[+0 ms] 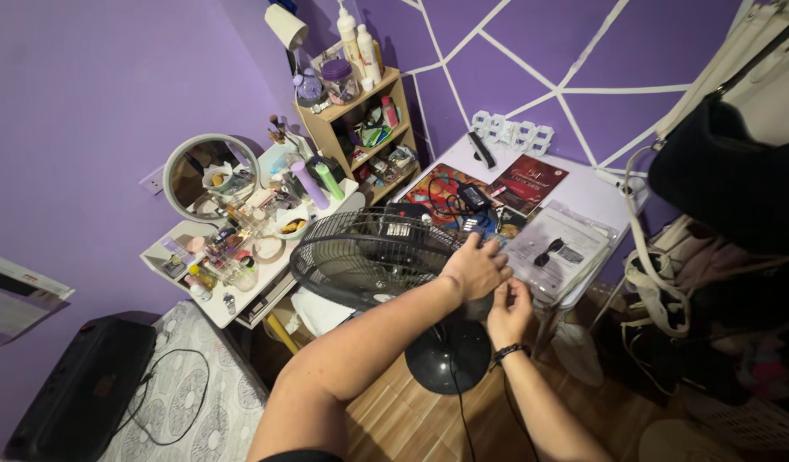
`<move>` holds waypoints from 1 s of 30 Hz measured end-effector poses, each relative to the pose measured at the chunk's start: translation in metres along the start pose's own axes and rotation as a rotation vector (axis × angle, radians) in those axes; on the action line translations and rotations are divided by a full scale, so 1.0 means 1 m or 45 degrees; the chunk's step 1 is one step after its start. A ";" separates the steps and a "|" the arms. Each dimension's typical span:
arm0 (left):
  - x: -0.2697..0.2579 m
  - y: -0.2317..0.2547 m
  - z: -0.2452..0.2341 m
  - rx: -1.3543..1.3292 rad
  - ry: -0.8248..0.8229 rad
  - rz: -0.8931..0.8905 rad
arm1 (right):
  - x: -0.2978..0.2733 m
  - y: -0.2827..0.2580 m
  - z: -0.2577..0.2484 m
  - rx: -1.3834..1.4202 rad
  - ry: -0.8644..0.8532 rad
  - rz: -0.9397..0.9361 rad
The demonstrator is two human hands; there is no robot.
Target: The person plugs in a black pedestal fan, then repeatedly adjusts and secures the fan's front grill using a small tool. The person rotates the fan head and manipulates the grill attachment points throughout the clip.
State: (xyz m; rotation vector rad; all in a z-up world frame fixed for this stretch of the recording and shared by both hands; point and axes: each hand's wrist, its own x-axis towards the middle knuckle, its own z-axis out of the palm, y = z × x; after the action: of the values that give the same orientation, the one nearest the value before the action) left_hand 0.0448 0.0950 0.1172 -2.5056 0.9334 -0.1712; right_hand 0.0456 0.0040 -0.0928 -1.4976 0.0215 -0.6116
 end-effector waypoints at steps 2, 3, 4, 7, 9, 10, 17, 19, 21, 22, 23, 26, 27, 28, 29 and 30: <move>0.002 0.003 -0.007 -0.030 -0.100 -0.033 | 0.002 -0.004 -0.001 -0.056 0.020 -0.089; 0.004 0.000 -0.010 -0.049 -0.072 -0.052 | 0.004 -0.006 -0.001 -0.028 0.015 -0.093; 0.002 0.001 -0.013 -0.076 -0.053 -0.071 | 0.001 -0.009 -0.003 -0.005 0.005 -0.086; -0.008 -0.001 -0.020 -0.167 0.006 -0.073 | 0.004 -0.015 -0.008 0.042 -0.078 0.124; -0.012 0.000 -0.026 -0.189 0.001 -0.069 | 0.005 -0.017 -0.008 0.145 -0.109 0.114; -0.013 0.003 -0.027 -0.179 -0.027 -0.069 | 0.004 -0.017 -0.008 0.198 -0.119 0.112; -0.019 0.006 -0.025 -0.130 0.053 -0.117 | -0.004 -0.013 -0.010 0.279 -0.210 0.199; -0.021 0.006 -0.025 -0.163 0.000 -0.131 | -0.009 -0.014 -0.013 0.228 -0.243 0.185; -0.023 0.006 -0.026 -0.163 0.000 -0.140 | -0.013 -0.014 -0.013 0.315 -0.273 0.200; -0.024 0.005 -0.026 -0.145 0.028 -0.141 | -0.014 -0.013 -0.013 0.360 -0.290 0.208; -0.025 0.005 -0.026 -0.128 0.055 -0.143 | -0.014 -0.012 -0.014 0.353 -0.286 0.207; -0.025 0.003 -0.027 -0.162 0.034 -0.128 | -0.010 -0.008 -0.013 0.296 -0.268 0.186; -0.025 0.004 -0.027 -0.152 0.022 -0.126 | -0.008 -0.009 -0.013 0.250 -0.251 0.172; -0.026 0.005 -0.027 -0.143 0.009 -0.127 | -0.006 -0.011 -0.012 0.204 -0.236 0.157; -0.026 0.005 -0.026 -0.134 -0.005 -0.128 | -0.003 -0.014 -0.012 0.189 -0.238 0.070; -0.027 0.005 -0.025 -0.131 0.003 -0.137 | 0.001 -0.018 -0.013 0.175 -0.237 -0.016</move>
State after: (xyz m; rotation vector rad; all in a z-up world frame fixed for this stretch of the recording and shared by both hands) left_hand 0.0148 0.0993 0.1380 -2.6529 0.8278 -0.1638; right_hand 0.0348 -0.0077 -0.0768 -1.4167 -0.1708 -0.4720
